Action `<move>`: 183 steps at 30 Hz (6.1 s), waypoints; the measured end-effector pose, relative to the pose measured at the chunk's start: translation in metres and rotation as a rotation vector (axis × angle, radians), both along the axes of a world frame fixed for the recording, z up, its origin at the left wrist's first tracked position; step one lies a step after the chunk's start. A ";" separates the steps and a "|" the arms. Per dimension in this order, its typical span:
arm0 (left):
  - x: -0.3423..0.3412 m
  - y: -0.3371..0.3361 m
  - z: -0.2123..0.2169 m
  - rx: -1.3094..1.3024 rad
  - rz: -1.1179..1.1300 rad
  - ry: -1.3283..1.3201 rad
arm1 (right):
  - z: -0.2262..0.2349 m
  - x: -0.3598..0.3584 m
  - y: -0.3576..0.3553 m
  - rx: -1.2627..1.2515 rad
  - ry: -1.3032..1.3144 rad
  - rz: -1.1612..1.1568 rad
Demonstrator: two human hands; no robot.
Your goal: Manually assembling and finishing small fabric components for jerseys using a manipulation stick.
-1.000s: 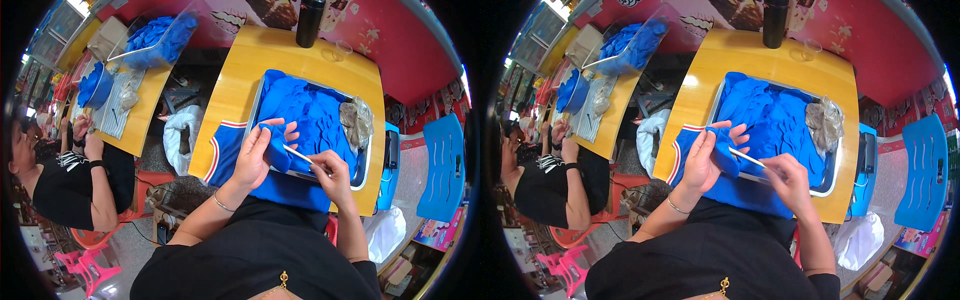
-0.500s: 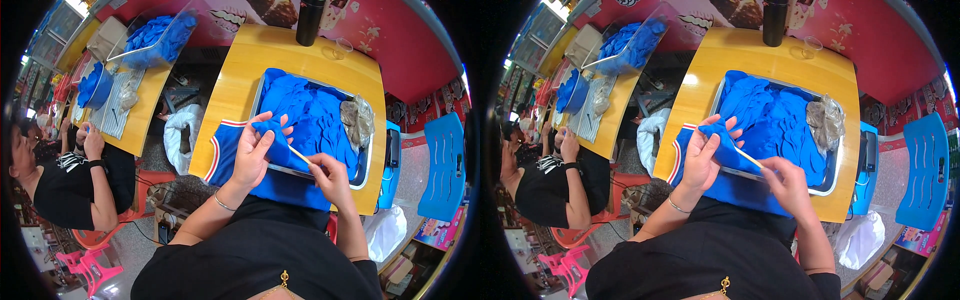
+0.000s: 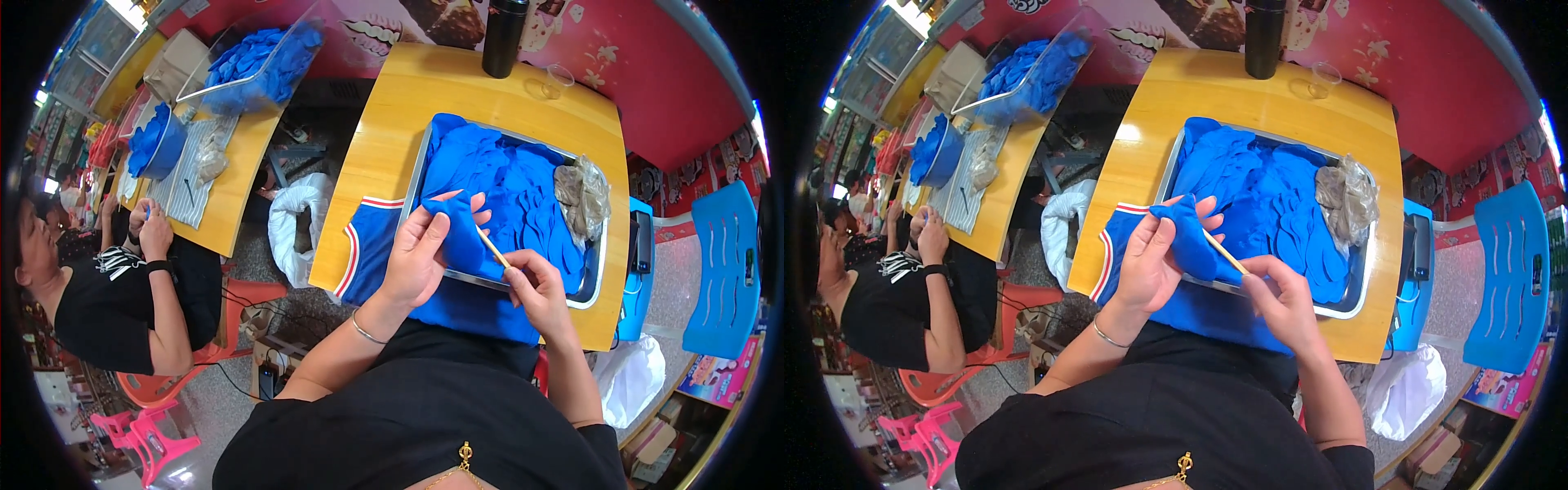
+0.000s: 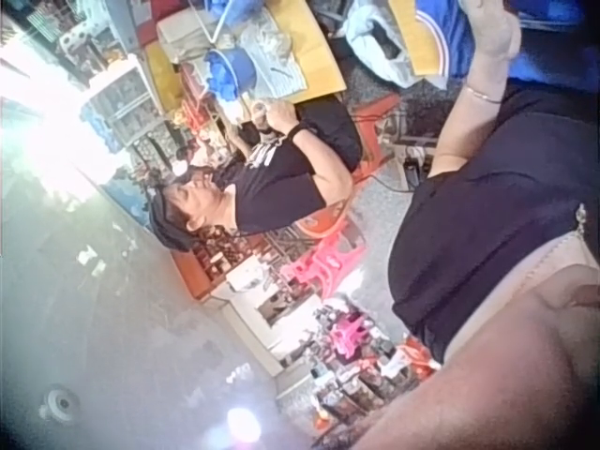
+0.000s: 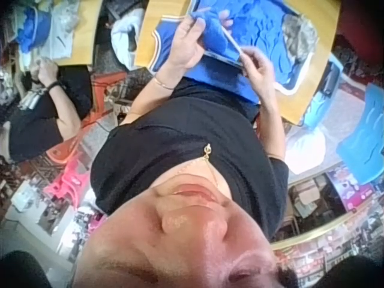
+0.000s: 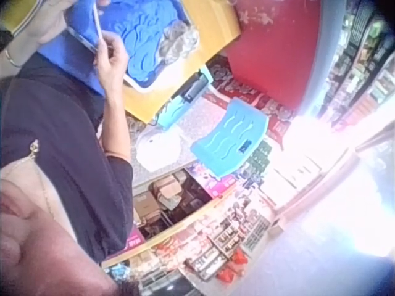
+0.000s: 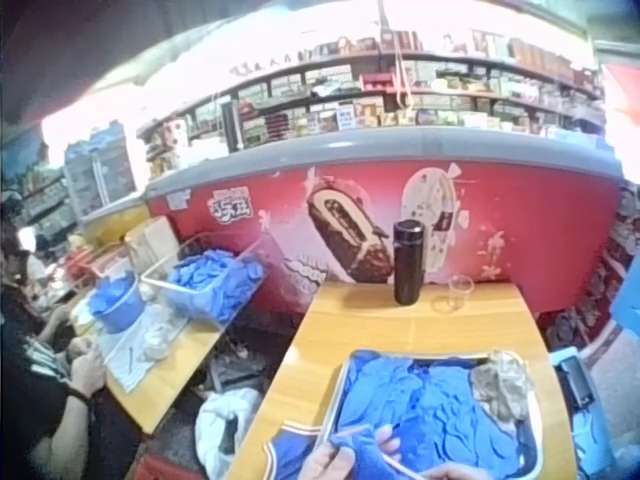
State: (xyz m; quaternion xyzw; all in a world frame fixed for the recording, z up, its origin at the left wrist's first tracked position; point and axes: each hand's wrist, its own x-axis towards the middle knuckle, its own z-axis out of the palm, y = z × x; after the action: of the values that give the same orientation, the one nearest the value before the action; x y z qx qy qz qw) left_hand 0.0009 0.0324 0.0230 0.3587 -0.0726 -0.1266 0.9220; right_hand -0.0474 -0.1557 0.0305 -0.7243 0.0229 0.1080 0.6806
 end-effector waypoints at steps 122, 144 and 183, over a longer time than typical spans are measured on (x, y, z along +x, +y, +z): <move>-0.007 -0.015 -0.009 0.088 0.176 0.124 | 0.005 -0.008 0.026 -0.272 -0.078 -0.069; -0.006 -0.013 -0.004 0.024 0.297 0.085 | 0.003 -0.010 0.035 -0.092 -0.080 -0.025; 0.000 -0.016 -0.018 -0.122 0.328 0.260 | 0.018 -0.003 0.031 -0.958 -0.529 -0.156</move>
State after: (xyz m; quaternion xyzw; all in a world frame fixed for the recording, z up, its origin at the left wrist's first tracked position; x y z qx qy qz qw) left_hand 0.0009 0.0165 0.0051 0.2897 0.0987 -0.0154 0.9519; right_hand -0.0504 -0.1246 0.0487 -0.9515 -0.0486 -0.1510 0.2636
